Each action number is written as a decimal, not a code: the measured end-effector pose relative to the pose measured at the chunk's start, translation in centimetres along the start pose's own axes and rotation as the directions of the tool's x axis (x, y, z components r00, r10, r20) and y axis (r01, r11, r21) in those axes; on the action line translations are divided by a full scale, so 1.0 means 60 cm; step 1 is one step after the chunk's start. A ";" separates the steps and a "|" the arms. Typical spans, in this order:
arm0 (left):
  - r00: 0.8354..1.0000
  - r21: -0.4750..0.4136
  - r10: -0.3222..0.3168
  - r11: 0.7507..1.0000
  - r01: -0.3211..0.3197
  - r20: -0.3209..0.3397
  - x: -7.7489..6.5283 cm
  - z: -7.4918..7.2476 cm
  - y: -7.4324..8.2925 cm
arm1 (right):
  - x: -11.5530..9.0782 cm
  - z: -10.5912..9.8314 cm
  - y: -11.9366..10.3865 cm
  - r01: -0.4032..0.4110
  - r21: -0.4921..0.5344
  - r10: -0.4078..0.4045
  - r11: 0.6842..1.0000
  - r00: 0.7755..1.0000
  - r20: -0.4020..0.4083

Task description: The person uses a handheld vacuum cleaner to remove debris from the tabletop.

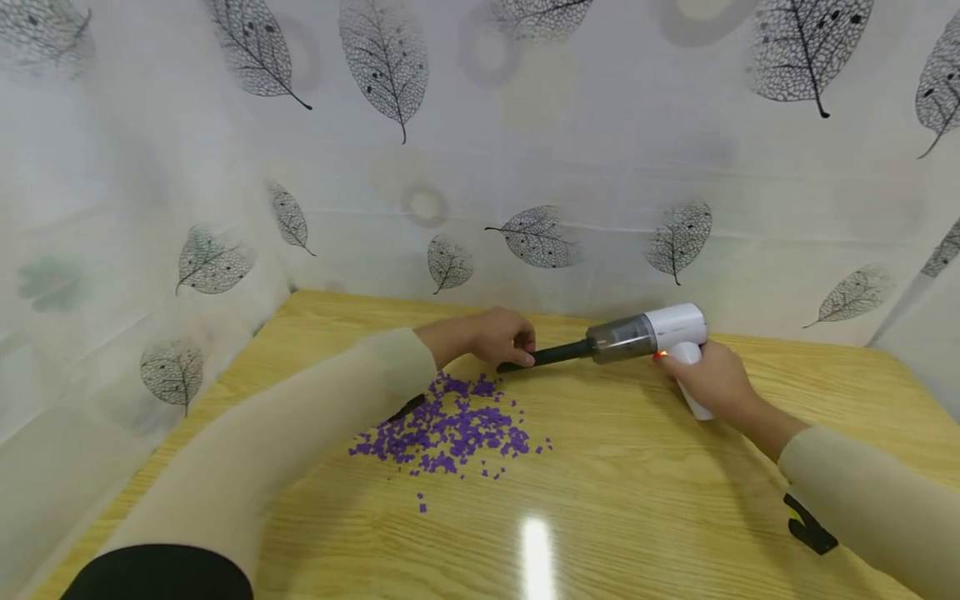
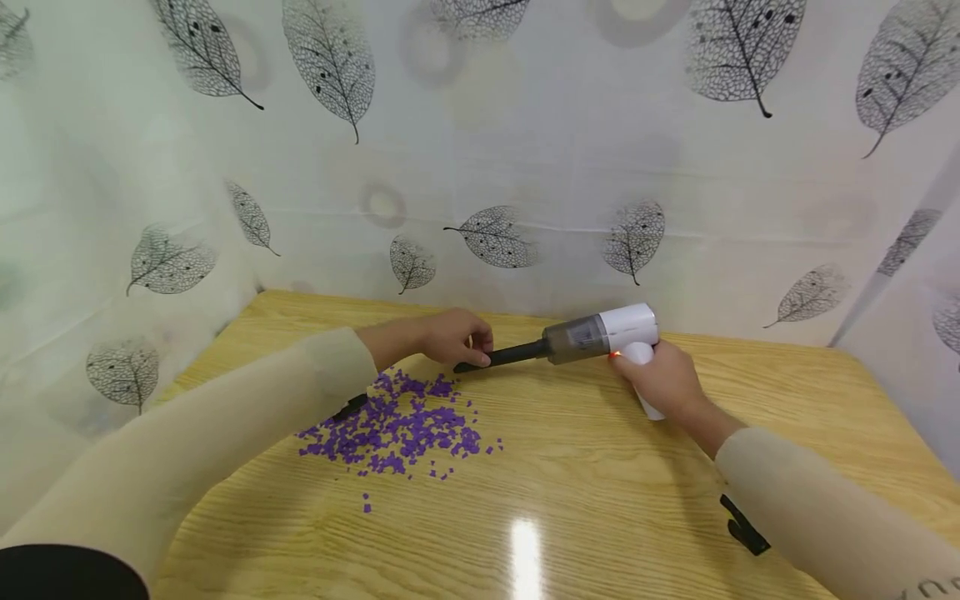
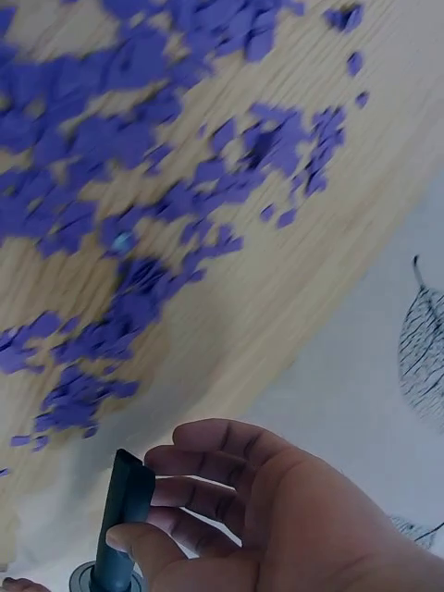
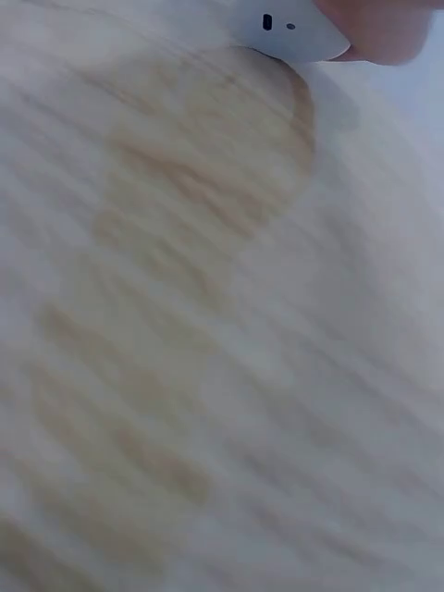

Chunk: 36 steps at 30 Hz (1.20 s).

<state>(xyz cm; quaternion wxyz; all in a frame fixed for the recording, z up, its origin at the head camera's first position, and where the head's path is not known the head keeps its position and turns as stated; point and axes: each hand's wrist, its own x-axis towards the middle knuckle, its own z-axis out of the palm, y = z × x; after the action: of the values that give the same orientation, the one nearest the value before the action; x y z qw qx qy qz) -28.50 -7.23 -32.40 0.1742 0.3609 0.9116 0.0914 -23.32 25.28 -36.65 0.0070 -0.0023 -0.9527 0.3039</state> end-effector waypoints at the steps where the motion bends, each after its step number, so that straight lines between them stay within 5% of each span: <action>1: 1.000 0.004 0.005 1.000 -0.005 0.002 0.002 0.002 0.004 | -0.001 -0.003 0.003 0.001 -0.001 -0.001 1.000 1.000 0.004; 12: 1.000 0.003 0.018 1.000 -0.018 0.012 0.000 0.015 0.032 | -0.002 -0.012 0.017 0.060 -0.036 -0.060 0.998 0.998 0.003; 36: 0.999 -0.006 -0.003 1.000 0.004 0.040 -0.014 0.018 0.015 | 0.011 0.007 0.000 0.126 -0.044 -0.127 0.991 0.992 -0.027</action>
<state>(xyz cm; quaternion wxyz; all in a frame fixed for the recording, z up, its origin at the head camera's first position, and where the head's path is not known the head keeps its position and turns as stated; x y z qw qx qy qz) -26.95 -7.12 -32.94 0.1938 0.3605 0.9083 0.0867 -23.97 25.07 -36.98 0.0402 0.0534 -0.9569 0.2827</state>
